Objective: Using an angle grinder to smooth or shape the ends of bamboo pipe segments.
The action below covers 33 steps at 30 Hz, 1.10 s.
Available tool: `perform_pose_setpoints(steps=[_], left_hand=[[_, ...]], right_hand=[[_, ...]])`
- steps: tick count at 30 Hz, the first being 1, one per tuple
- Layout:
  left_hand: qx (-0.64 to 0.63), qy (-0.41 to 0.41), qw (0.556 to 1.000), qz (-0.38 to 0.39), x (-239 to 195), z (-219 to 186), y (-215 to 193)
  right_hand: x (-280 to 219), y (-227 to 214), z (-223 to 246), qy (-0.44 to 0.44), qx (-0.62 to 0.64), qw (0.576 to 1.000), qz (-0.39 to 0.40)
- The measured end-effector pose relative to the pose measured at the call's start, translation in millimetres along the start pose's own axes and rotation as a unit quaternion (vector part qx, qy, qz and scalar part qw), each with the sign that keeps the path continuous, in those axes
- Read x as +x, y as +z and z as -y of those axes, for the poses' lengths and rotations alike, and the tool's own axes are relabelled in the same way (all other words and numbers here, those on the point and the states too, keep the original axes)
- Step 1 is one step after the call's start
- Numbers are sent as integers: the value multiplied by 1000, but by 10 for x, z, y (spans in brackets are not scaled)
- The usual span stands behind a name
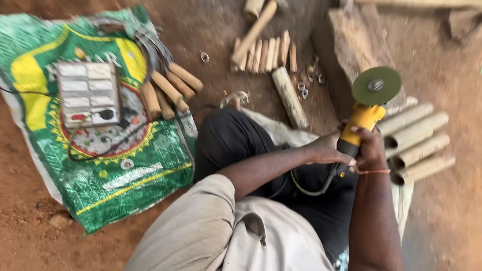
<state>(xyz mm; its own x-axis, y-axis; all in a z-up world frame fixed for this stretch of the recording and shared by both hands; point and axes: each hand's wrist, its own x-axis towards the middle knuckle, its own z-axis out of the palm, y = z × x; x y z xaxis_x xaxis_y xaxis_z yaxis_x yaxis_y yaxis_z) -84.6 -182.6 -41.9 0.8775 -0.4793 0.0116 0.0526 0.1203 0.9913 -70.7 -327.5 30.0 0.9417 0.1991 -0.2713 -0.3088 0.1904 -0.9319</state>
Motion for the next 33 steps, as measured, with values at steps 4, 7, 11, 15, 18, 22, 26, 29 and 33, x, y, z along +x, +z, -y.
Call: perform_pose_setpoints(steps=[4, 7, 11, 15, 18, 22, 26, 29, 33], left_hand=[[24, -2, 999, 20, 91, 202, 293], [-2, -6, 999, 35, 174, 259, 442], [58, -8, 995, 77, 197, 152, 508], [181, -89, 942, 270, 44, 490, 346], [136, -120, 951, 251, -237, 484, -14], [132, -157, 962, 182, -413, 149, -466], [-216, -78, 973, -23, -476, -544, -973], [-548, 125, 824, -75, -738, -970, -1410], [-609, 418, 673, 39, -1093, -2263, -1870]], right_hand=[[-202, -122, 31, -3, 40, 999, -26], [-196, -239, 45, -15, -25, 996, -84], [-187, -415, 187, -5, -92, 988, -120], [-195, -508, 368, -21, -165, 978, -128], [-263, -466, 474, -39, -178, 980, -80], [-287, -577, 476, -62, -200, 975, -69], [-220, -695, 405, -31, -223, 966, -126], [-280, -877, 244, 0, -219, 963, -155], [-205, -1346, -15, -62, -181, 973, -130]])
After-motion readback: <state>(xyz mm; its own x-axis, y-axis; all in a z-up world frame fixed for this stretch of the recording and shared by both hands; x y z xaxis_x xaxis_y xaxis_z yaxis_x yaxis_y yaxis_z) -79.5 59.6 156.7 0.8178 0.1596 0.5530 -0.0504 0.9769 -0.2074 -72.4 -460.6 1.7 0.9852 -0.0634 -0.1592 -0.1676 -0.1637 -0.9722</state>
